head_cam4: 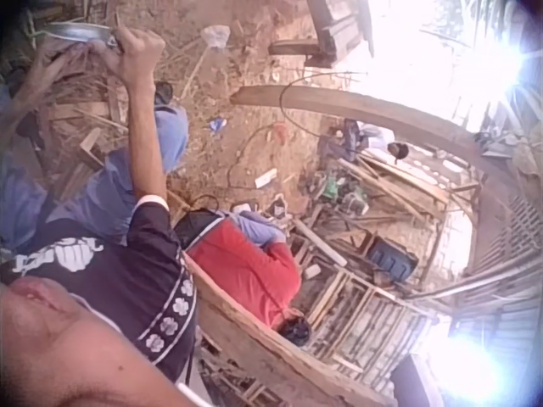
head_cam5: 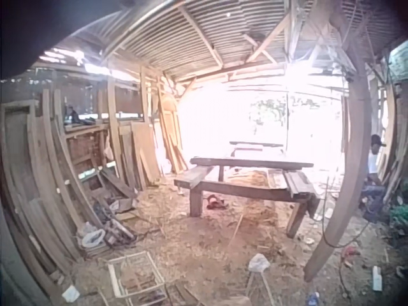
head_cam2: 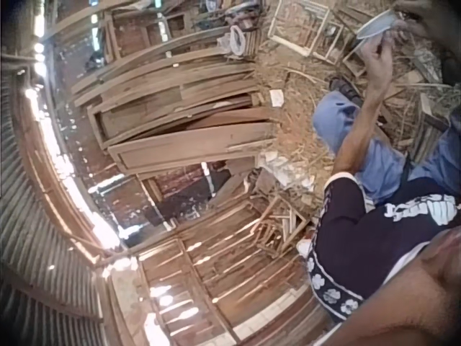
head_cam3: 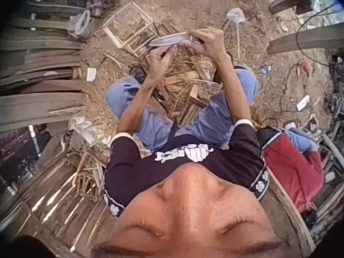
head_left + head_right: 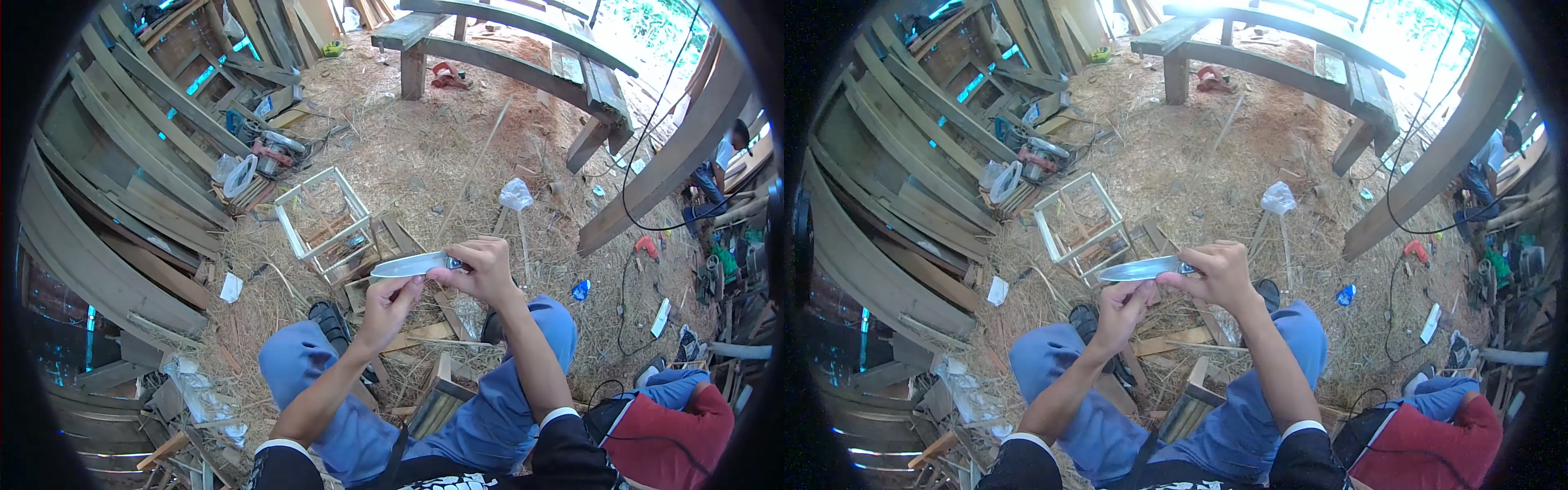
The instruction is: The person shaves a thin strip of bamboo using a small knife, repeatedly sliding the blade along the length of the wood.
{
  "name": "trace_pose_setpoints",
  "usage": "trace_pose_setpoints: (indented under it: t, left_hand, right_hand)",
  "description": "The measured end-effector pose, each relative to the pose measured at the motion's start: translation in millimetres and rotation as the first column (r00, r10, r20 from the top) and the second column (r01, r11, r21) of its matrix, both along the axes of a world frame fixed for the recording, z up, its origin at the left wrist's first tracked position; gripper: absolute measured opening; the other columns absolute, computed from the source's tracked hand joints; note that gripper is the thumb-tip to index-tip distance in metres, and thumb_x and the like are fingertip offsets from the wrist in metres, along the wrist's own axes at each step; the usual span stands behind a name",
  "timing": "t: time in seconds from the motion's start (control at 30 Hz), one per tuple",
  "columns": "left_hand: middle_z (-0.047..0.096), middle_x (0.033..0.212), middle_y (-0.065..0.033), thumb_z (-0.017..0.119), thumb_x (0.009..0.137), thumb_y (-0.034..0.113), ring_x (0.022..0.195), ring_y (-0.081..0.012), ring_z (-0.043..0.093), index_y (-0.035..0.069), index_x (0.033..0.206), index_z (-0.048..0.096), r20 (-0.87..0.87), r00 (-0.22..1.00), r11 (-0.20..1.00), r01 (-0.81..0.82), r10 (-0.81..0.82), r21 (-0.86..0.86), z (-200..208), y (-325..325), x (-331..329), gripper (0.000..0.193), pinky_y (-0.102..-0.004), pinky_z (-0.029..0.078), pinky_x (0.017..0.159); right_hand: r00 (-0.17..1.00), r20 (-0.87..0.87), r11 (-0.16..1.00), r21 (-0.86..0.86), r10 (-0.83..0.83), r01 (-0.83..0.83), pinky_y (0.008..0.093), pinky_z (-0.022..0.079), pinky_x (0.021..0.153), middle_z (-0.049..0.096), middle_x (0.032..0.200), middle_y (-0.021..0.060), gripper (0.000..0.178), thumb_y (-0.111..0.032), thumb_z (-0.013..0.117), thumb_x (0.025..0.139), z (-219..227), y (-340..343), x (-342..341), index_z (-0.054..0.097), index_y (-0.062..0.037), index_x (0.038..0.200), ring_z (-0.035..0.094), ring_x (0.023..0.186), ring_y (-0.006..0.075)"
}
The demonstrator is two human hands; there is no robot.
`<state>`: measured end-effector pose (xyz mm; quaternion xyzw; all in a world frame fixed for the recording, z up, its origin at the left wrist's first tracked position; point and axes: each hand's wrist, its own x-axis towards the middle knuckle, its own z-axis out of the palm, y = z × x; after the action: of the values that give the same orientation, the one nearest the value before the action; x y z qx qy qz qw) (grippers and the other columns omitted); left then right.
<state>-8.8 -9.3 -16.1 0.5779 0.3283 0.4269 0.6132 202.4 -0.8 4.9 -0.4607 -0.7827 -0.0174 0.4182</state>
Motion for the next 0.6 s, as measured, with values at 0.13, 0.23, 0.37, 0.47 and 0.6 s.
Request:
trace_pose_setpoints:
  t: [0.13, 0.23, 0.37, 0.47, 0.6]
  left_hand:
    - [0.053, 0.078, 0.0032, 0.056, 0.102, 0.008, 0.07, -0.0043, 0.046, -0.001, 0.129, 0.063, 0.112, 0.993, 0.99, -0.031, 0.046, -0.135, 8, -7, 0, 0.029, -0.0229, 0.039, 0.061]
    - [0.054, 0.08, 0.0026, 0.056, 0.102, 0.008, 0.072, -0.0051, 0.047, 0.001, 0.141, 0.053, 0.047, 0.996, 0.993, 0.082, -0.078, -0.083, -7, -17, -2, 0.039, -0.0226, 0.041, 0.065]
    - [0.055, 0.082, 0.0012, 0.053, 0.103, 0.01, 0.061, -0.0017, 0.042, 0.001, 0.14, 0.054, 0.05, 0.998, 0.999, 0.032, -0.032, 0.011, -27, -9, -8, 0.038, -0.0165, 0.031, 0.05]
    - [0.059, 0.081, -0.0001, 0.055, 0.101, 0.006, 0.076, -0.0062, 0.053, 0.001, 0.139, 0.056, 0.013, 0.999, 0.973, 0.054, -0.053, -0.225, -4, -4, -14, 0.038, -0.0222, 0.044, 0.07]
    - [0.059, 0.084, 0.002, 0.052, 0.101, 0.002, 0.074, -0.004, 0.051, 0.002, 0.139, 0.056, -0.046, 0.999, 0.998, 0.008, -0.011, -0.069, -4, -1, -4, 0.039, -0.0217, 0.043, 0.069]
  right_hand:
    - [0.967, -0.162, 0.98, -0.039, -0.198, 0.194, 0.0316, 0.042, 0.046, 0.06, 0.054, 0.0051, 0.035, -0.042, 0.08, 0.08, -2, 4, 28, 0.071, -0.0089, 0.077, 0.059, 0.046, 0.0179]
    - [0.85, -0.233, 0.878, -0.205, -0.473, 0.433, 0.0307, 0.043, 0.046, 0.061, 0.055, 0.0067, 0.031, -0.037, 0.079, 0.083, 7, 1, 72, 0.073, -0.0075, 0.08, 0.06, 0.047, 0.0148]
    - [0.904, -0.197, 0.9, -0.305, -0.379, 0.311, 0.0298, 0.044, 0.047, 0.061, 0.055, 0.0074, 0.027, -0.034, 0.078, 0.084, -2, -11, 48, 0.074, -0.0078, 0.082, 0.06, 0.047, 0.0124]
    - [0.981, -0.127, 0.966, -0.231, -0.146, 0.114, 0.0324, 0.044, 0.047, 0.058, 0.054, 0.0088, 0.031, -0.038, 0.08, 0.08, -14, -16, 13, 0.071, -0.0082, 0.078, 0.061, 0.047, 0.0196]
    - [0.992, -0.122, 0.989, -0.144, 0.028, -0.046, 0.0348, 0.044, 0.047, 0.057, 0.054, 0.0084, 0.032, -0.039, 0.081, 0.078, -13, -11, -13, 0.07, -0.009, 0.076, 0.06, 0.048, 0.0236]
